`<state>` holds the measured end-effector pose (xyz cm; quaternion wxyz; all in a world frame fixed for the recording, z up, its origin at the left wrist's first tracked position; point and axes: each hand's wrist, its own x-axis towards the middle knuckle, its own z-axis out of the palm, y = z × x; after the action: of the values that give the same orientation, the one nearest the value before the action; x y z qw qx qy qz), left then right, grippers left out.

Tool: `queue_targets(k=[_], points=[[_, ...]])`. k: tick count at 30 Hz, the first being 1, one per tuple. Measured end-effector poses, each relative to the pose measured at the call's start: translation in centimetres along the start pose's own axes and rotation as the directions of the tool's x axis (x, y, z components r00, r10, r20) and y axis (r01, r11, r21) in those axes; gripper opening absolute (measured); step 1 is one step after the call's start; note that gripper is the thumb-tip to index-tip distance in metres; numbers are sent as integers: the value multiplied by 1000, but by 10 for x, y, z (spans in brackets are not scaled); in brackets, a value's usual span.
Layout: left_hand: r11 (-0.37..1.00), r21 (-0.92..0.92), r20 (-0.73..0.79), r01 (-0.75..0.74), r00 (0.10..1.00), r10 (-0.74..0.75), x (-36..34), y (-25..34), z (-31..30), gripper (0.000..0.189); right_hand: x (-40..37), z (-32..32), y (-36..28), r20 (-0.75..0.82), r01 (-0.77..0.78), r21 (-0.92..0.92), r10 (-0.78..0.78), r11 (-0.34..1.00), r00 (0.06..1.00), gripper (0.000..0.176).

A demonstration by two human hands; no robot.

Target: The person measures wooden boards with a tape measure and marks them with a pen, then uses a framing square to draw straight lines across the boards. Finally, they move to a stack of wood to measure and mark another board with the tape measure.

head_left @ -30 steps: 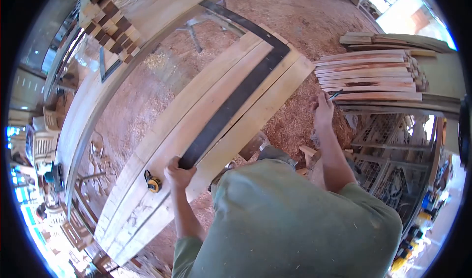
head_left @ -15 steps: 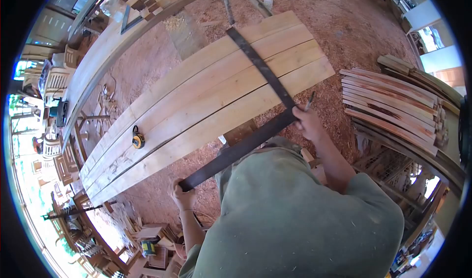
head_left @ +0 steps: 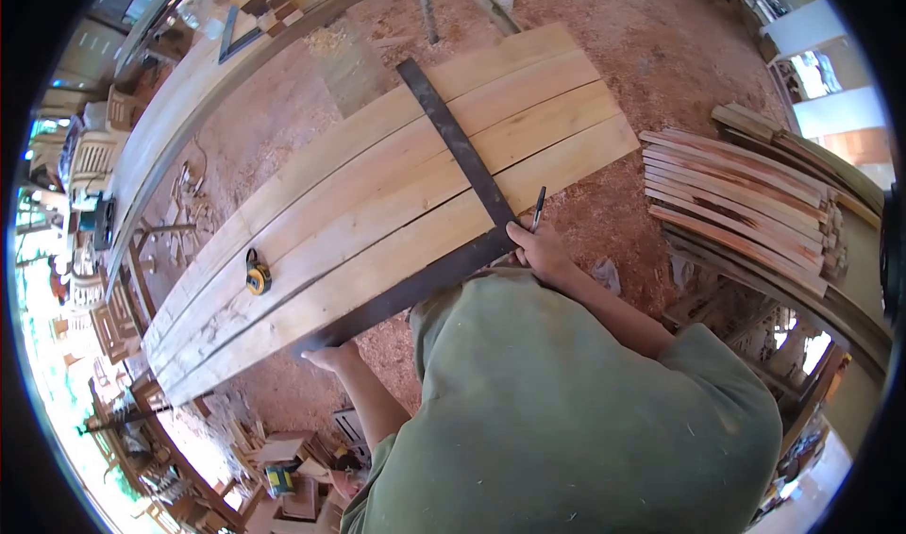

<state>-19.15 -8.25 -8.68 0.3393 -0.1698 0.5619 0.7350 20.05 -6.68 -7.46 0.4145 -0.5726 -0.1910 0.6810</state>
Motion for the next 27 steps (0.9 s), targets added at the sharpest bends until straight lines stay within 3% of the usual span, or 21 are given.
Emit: queue_targets(k=[2, 3, 6, 9, 20, 27], points=[[998, -8, 133, -69, 989, 70, 8, 2, 1, 66, -17, 14, -28, -61, -4, -84, -1, 996, 998, 20], [990, 95, 87, -106, 991, 98, -10, 3, 17, 63, -14, 10, -21, -79, -9, -84, 2, 996, 997, 20], [989, 112, -5, -96, 995, 97, -1, -2, 12, 60, 1, -4, -2, -129, -6, -155, -14, 988, 992, 20], [986, 126, 20, -107, 994, 106, 10, -3, 3, 55, -2, -4, 0, -149, 5, -149, -27, 989, 988, 19], [959, 233, -56, -162, 982, 180, -9, -9, 16, 52, 4, -23, -8, -60, -28, -138, 20, 990, 998, 20], [970, 188, -44, -152, 986, 163, 14, -10, 3, 48, 5, -25, -13, -16, -42, -101, 40, 994, 999, 22]])
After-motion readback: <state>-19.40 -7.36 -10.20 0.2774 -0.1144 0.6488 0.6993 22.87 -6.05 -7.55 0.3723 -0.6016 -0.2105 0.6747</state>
